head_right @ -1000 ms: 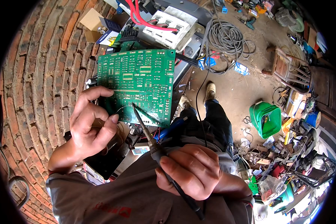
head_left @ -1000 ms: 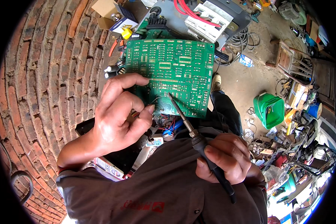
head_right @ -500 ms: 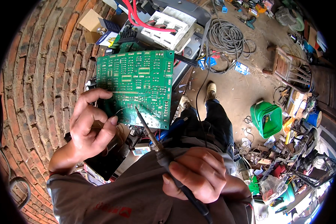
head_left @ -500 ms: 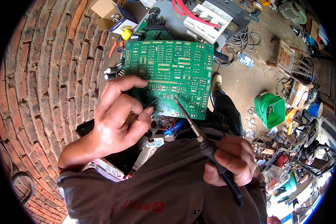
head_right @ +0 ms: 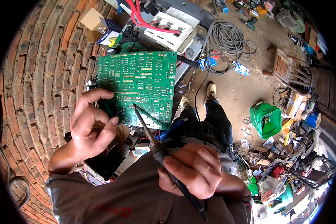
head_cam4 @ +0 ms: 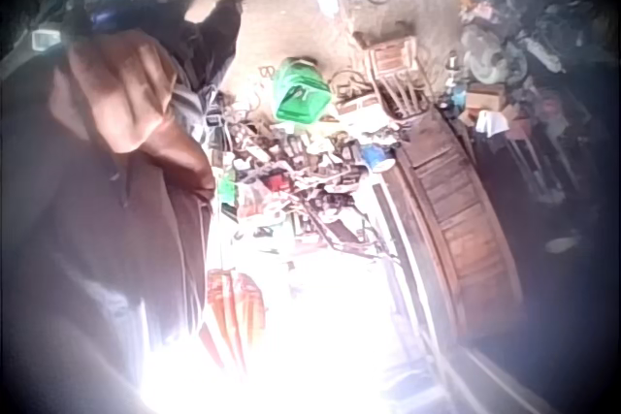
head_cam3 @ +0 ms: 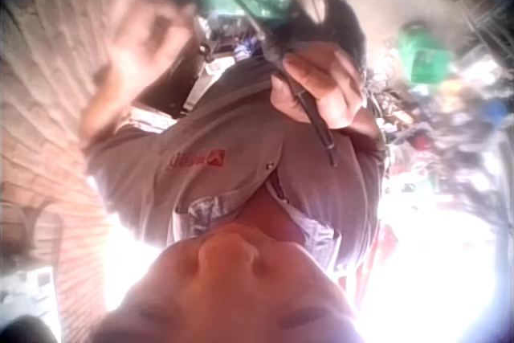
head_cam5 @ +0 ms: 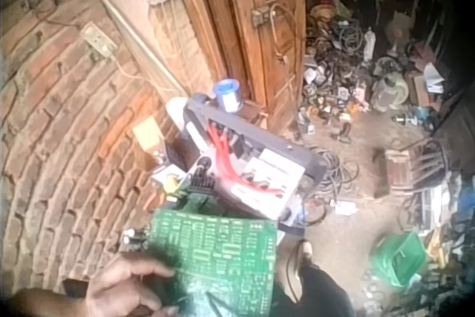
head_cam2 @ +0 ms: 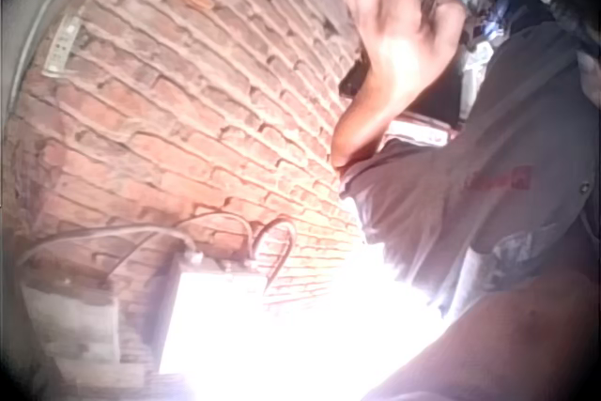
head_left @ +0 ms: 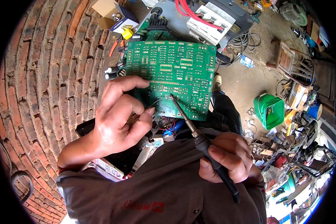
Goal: The person uses a multimeter to test a green circuit board, then sets it down and uses a soldering iron to apply solder to multiple points on the board. The person works at a cluttered workbench in a workshop.
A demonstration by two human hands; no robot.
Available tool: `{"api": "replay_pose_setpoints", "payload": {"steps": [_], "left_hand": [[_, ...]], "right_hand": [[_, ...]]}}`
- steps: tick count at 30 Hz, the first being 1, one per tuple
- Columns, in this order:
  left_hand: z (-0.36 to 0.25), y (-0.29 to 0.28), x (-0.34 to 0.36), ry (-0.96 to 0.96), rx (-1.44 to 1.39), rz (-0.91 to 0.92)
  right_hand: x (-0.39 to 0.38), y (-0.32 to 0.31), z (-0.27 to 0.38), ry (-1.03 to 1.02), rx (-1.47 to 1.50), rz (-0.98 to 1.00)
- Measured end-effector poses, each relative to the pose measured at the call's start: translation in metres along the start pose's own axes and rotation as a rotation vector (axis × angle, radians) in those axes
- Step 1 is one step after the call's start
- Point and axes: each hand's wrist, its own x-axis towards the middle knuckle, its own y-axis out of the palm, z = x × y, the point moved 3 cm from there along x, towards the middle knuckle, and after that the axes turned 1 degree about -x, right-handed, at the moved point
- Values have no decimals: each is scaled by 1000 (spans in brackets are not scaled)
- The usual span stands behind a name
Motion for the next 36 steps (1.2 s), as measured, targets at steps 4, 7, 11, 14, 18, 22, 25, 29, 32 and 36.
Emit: {"api": "replay_pose_setpoints", "payload": {"steps": [4,7,11,14,18,22,25,29,32,36], "left_hand": [[1,0,0,3,0,-1],[0,0,1,6,3,0],[0,0,0,8,-1,-5],[0,0,0,13,2,-6],[0,0,0,11,-2,-7],[0,0,1,15,1,-5],[0,1,1,15,0,-6],[0,1,0,13,-1,-1],[0,1,0,13,1,0],[0,1,0,8,1,0]], "right_hand": [[0,1,0,3,-5,-14],[3,0,1,10,3,-6],[4,0,1,10,3,4],[5,0,1,5,4,18],[5,0,2,4,-8,27],[7,-1,3,-1,-14,48],[8,-1,3,-6,-20,56],[10,-1,6,-18,-56,62],[11,1,7,-32,-77,36],[14,1,9,-28,-92,40]]}}
